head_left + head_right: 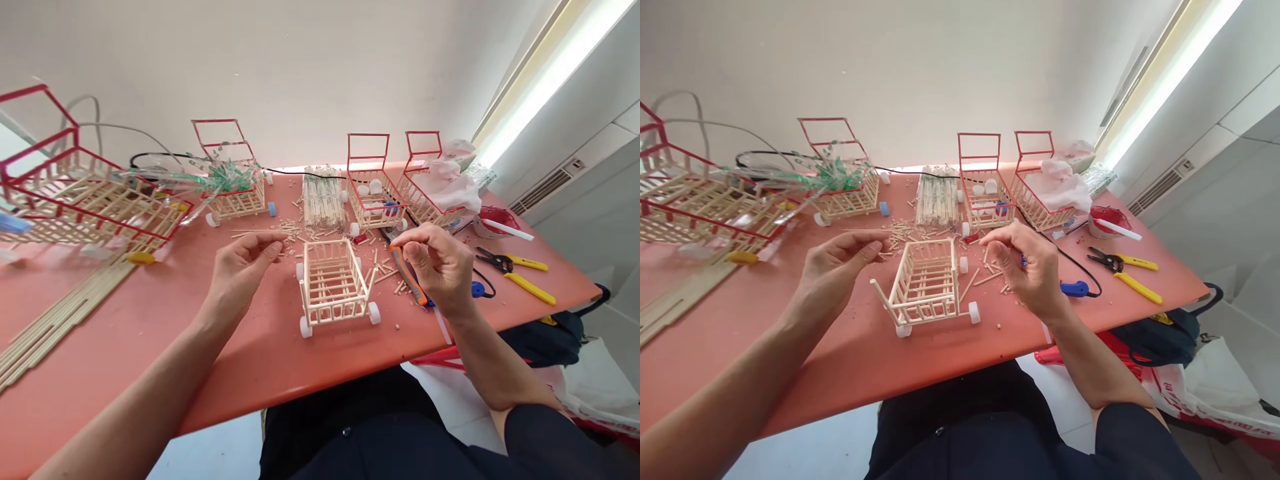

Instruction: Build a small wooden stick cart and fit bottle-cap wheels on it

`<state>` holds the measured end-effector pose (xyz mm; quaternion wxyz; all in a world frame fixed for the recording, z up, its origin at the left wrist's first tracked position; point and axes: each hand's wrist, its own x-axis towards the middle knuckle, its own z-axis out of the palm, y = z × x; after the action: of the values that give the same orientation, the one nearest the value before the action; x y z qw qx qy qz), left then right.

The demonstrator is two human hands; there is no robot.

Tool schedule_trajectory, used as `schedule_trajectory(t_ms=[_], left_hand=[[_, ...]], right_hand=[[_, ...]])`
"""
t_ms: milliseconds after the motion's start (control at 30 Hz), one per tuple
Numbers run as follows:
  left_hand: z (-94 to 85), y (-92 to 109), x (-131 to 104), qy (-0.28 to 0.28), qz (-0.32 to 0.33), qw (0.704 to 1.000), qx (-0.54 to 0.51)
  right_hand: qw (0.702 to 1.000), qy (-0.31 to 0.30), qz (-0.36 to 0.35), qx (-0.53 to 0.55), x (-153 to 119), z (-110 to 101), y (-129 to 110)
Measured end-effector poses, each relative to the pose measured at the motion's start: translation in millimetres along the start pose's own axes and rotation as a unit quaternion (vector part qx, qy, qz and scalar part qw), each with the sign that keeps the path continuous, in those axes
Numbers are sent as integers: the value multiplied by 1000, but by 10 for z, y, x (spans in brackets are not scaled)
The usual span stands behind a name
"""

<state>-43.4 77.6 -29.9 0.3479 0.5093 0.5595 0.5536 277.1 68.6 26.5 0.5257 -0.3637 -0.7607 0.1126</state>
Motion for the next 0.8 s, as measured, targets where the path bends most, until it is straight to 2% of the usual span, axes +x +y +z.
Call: schedule_trajectory(t_ms=[133, 200, 267, 367, 400, 500, 567, 667, 800], left_hand=[[-142, 63, 108, -4, 12, 999, 33], [-196, 207, 251, -18, 20, 998, 51], [-178, 405, 411, -69, 32, 991, 114], [22, 672, 620, -156, 58, 967, 193], [122, 723, 678, -211, 64, 957, 191], [418, 736, 837, -367, 60, 910, 183], [557, 668, 936, -430, 48, 881, 192], [656, 578, 1050, -477, 39, 857, 194], [683, 584, 1096, -479, 0, 857, 187]], right_hand=[[1000, -3, 14, -10, 40, 19, 46], [1000, -16, 5, -12, 76, -4, 25], [1000, -20, -7, -13, 101, -30, -3], [1000, -17, -17, -13, 98, -40, -1], [1000, -16, -20, -14, 88, -32, 19], [999, -13, -33, -17, 47, 11, 116], [999, -17, -34, -17, 19, 34, 182], [999, -31, -39, -20, -17, 36, 231], [997, -40, -65, -31, -47, 5, 205]])
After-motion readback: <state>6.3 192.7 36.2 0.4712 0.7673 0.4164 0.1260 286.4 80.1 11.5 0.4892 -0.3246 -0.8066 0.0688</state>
